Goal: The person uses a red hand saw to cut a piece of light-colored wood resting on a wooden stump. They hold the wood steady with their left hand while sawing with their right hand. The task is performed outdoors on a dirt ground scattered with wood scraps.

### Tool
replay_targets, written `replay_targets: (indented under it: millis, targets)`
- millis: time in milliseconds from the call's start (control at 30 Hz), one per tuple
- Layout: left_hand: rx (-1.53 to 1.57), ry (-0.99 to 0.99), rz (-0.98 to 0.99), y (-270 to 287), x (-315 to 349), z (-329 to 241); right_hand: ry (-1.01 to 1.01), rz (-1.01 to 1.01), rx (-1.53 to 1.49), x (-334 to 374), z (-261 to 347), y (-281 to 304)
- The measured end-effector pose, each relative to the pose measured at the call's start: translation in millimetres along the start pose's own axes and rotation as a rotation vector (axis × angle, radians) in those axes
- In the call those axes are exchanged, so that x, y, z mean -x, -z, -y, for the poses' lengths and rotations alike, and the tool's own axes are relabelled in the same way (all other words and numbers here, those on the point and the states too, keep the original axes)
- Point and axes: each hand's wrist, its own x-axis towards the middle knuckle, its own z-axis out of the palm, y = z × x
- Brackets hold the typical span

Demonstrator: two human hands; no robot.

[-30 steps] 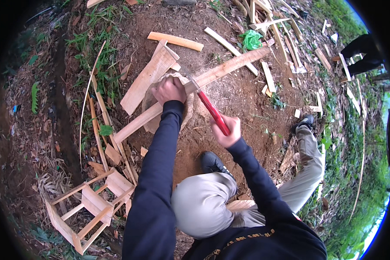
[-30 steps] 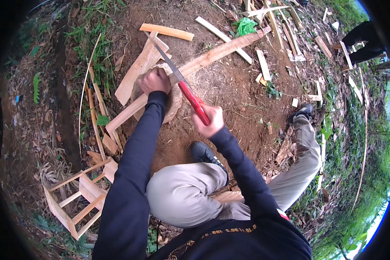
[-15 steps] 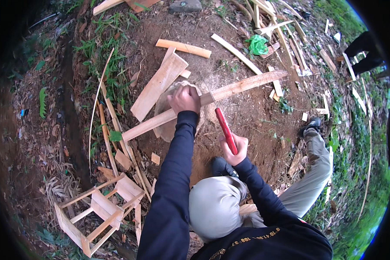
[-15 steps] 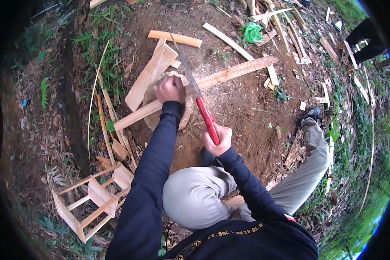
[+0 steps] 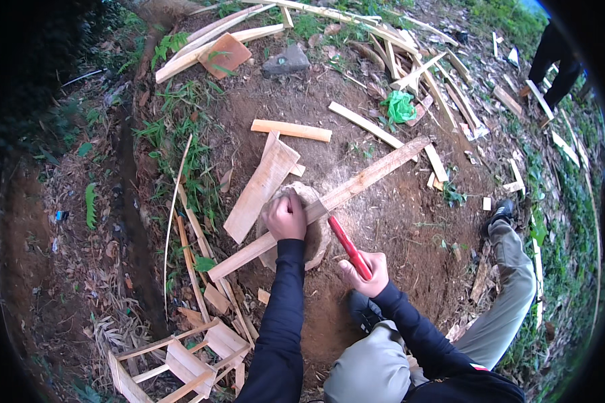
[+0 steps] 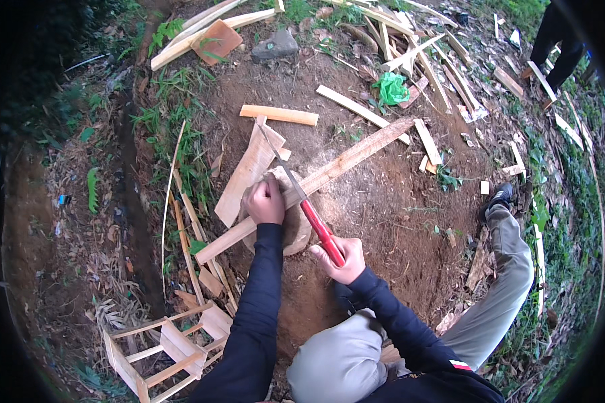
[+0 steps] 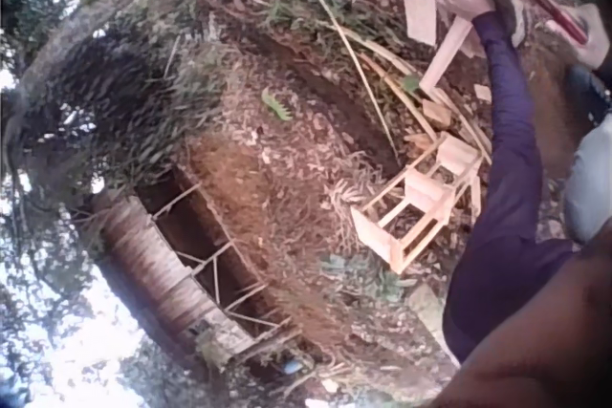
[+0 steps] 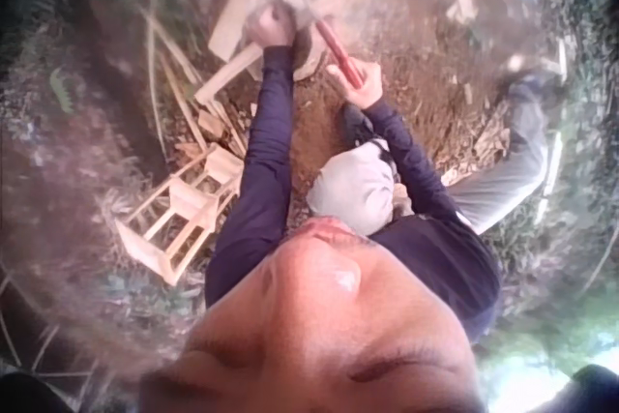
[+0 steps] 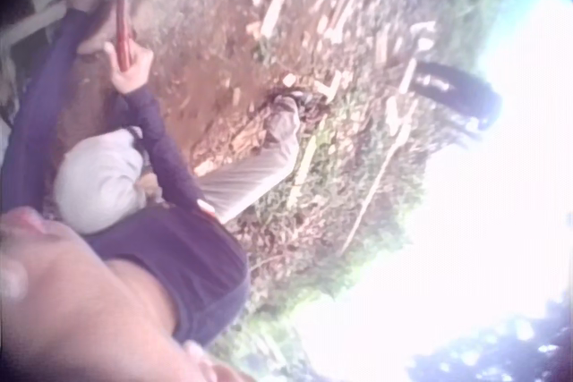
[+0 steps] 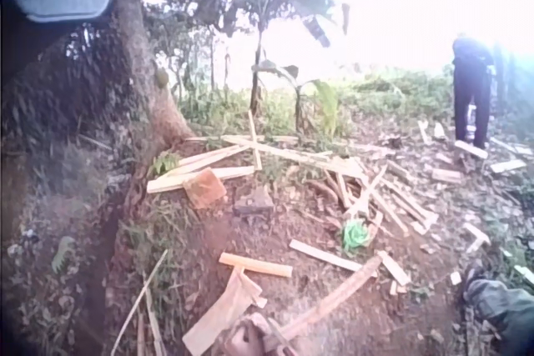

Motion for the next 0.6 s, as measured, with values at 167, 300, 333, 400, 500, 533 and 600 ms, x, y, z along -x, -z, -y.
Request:
replay_targets:
  millis: [167,300,333,400,500,533,600]
  targets:
    - [-0.058,0.066,0.119,3,-3,4,-0.08,0.053,0.036,0,3,1]
    - [-0.137,0.051,0.155,0,-2,0,0.013,0.025,0.077,1,1,-6]
    - [-0.129,0.028,0.12,-1,-1,2,0.025,0.023,0.082,2,0,-6]
    - [-0.13,0.034,0.092,0,0,-1,-0.004,0.022,0.094,7,-6,-2]
    - [-0.159,0.069,0.093,-4,-1,1,-0.03,-0.022,0.044,15,0,8]
    - [-0.16,0.059,0.09,-4,1,3,-0.075,0.008,0.012,25,-1,9]
    - [-0.147,0.03,0.083,-7,1,2,-0.067,0.022,0.114,25,-3,3]
